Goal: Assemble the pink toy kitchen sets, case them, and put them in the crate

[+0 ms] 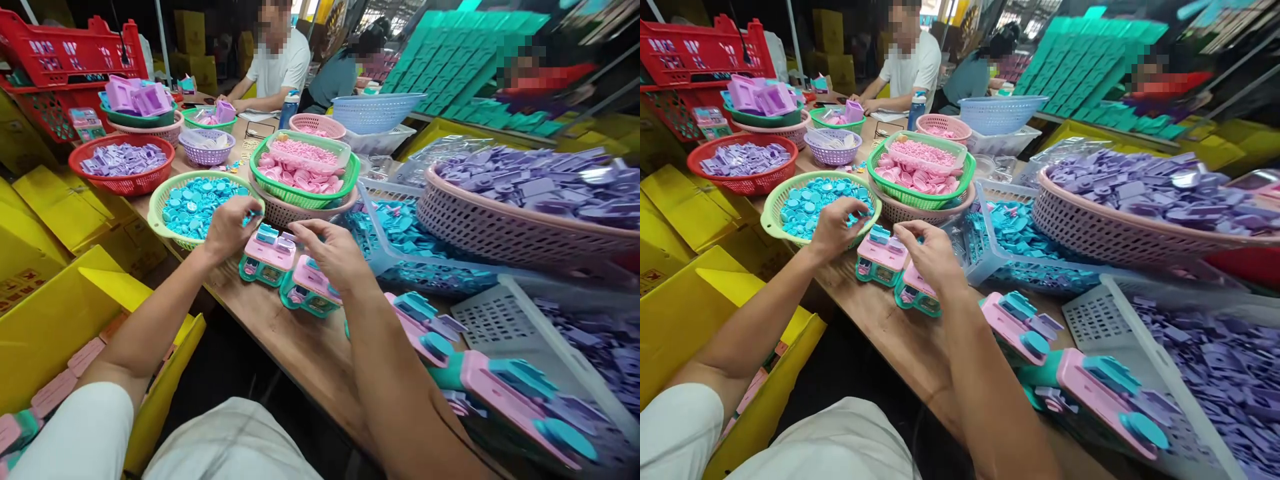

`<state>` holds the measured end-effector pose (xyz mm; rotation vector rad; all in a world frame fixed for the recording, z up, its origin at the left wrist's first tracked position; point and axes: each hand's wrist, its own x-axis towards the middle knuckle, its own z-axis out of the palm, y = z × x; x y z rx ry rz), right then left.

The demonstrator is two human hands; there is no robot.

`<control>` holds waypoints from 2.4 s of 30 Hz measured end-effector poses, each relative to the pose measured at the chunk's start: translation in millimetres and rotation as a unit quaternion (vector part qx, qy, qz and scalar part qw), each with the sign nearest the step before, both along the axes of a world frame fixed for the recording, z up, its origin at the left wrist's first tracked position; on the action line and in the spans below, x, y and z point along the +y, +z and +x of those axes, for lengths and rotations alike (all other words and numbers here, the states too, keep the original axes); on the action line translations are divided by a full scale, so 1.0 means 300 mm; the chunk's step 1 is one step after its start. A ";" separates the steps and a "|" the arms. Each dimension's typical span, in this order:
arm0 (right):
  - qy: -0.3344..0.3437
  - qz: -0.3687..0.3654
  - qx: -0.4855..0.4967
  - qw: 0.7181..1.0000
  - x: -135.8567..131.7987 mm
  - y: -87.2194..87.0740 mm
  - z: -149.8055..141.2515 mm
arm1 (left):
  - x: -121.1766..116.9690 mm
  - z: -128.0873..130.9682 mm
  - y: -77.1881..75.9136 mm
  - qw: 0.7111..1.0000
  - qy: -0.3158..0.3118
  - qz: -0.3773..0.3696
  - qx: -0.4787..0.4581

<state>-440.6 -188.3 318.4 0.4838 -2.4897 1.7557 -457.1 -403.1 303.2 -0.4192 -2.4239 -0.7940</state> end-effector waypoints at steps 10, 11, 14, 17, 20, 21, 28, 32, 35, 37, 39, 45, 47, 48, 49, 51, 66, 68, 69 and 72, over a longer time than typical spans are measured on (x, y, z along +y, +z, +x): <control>-0.016 0.043 0.091 0.995 0.012 -0.004 0.050 | -0.141 -0.150 0.021 0.932 0.126 -0.238 -0.244; -0.008 0.039 0.091 0.995 -0.001 0.002 0.054 | -0.131 -0.161 0.015 0.922 0.125 -0.244 -0.273; 0.005 0.026 0.094 0.995 -0.027 0.020 0.061 | -0.122 -0.200 0.000 0.903 0.150 -0.251 -0.316; 0.002 0.020 0.105 0.994 -0.034 0.026 0.058 | -0.138 -0.234 -0.003 0.898 0.140 -0.255 -0.330; 0.003 0.015 0.111 0.994 -0.035 0.020 0.048 | -0.150 -0.254 -0.001 0.898 0.118 -0.256 -0.339; 0.007 0.013 0.111 0.994 -0.035 0.017 0.046 | -0.151 -0.257 -0.001 0.899 0.113 -0.254 -0.339; 0.000 0.009 0.136 0.991 -0.009 0.028 0.045 | -0.136 -0.236 0.001 0.924 0.133 -0.201 -0.298; -0.010 0.002 0.145 0.989 0.013 0.040 0.043 | -0.120 -0.199 0.017 0.938 0.092 -0.204 -0.265; -0.013 -0.003 0.147 0.989 0.021 0.044 0.041 | -0.109 -0.187 0.020 0.912 0.069 -0.263 -0.308; -0.016 -0.002 0.151 0.988 0.023 0.044 0.041 | -0.104 -0.191 0.016 0.897 0.097 -0.284 -0.326; -0.016 0.000 0.154 0.988 0.024 0.044 0.041 | -0.101 -0.200 0.011 0.894 0.114 -0.285 -0.325; -0.019 0.001 0.159 0.987 0.022 0.045 0.043 | -0.087 -0.219 -0.006 0.896 0.147 -0.266 -0.324; -0.015 0.000 0.161 0.987 0.021 0.046 0.044 | -0.081 -0.219 -0.008 0.896 0.158 -0.257 -0.326; -0.013 0.001 0.161 0.987 0.021 0.046 0.044 | -0.080 -0.218 -0.008 0.897 0.161 -0.251 -0.327; -0.012 0.003 0.162 0.987 0.022 0.046 0.044 | -0.082 -0.216 -0.005 0.898 0.162 -0.244 -0.328; -0.014 0.007 0.164 0.986 0.024 0.043 0.042 | -0.094 -0.210 0.005 0.901 0.162 -0.227 -0.333; 0.026 0.135 0.275 0.951 -0.010 -0.023 0.045 | 0.022 0.014 0.155 0.895 -0.201 0.079 -0.391; -0.008 0.159 0.270 0.950 0.010 -0.037 0.052 | 0.047 0.004 0.121 0.892 -0.228 0.090 -0.380; -0.028 0.184 0.262 0.947 0.016 -0.047 0.055 | 0.057 -0.004 0.101 0.901 -0.224 0.083 -0.362; -0.087 0.299 0.221 0.924 0.014 -0.090 0.059 | 0.086 -0.028 0.048 0.951 -0.167 0.034 -0.259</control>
